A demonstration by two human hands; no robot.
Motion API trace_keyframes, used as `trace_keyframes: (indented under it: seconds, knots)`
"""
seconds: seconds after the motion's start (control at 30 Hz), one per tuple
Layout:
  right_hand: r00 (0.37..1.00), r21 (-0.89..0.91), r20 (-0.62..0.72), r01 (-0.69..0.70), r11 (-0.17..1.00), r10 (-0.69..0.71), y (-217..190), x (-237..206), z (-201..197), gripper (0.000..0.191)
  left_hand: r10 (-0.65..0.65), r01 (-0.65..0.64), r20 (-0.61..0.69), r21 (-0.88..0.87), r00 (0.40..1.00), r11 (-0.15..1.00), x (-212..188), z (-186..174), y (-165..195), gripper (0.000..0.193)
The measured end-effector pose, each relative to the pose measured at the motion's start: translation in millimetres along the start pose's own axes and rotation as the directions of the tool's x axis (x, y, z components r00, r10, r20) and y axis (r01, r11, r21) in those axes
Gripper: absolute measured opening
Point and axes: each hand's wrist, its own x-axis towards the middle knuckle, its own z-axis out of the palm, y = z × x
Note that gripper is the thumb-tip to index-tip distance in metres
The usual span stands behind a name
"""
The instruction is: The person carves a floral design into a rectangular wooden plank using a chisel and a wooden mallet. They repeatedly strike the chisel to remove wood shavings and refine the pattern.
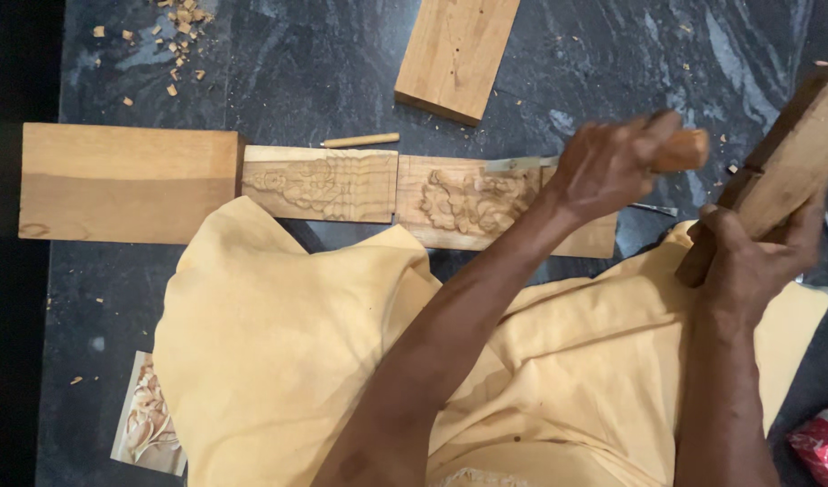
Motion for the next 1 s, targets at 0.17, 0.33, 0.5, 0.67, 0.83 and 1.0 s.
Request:
trace_keyframes:
  seconds: [0.17,0.33,0.5,0.67,0.83,1.0]
  knots:
    - [0.995,-0.012,0.046,0.089,0.996,-0.088,4.6,-4.0,-1.1,0.071,-0.139,0.139,0.005,0.008,0.990,0.990,-13.2,-1.4,-13.4,0.052]
    - [0.992,-0.016,0.033,0.122,0.992,-0.122,16.1,-1.2,-5.5,0.067,-0.178,0.179,-0.030,0.001,0.983,0.984,-11.1,-4.0,-14.7,0.057]
    - [0.963,-0.110,0.131,0.252,0.962,-0.237,24.6,1.9,-4.6,0.067,-0.170,0.169,0.007,0.045,0.985,0.985,-13.9,-2.3,-14.4,0.062]
    - [0.998,-0.143,-0.006,0.068,0.987,-0.069,14.1,2.9,4.1,0.061,-0.198,0.198,0.009,0.027,0.980,0.980,-17.3,-4.1,-14.7,0.056]
    - [0.963,-0.156,0.154,0.243,0.957,-0.220,0.3,5.1,12.9,0.056,-0.201,0.203,-0.051,0.033,0.978,0.979,-13.0,-10.7,-14.3,0.057]
    - [1.000,-0.067,-0.023,0.012,0.998,-0.014,5.9,5.6,9.4,0.064,-0.200,0.202,-0.051,0.032,0.979,0.979,-12.5,-12.7,-13.5,0.054]
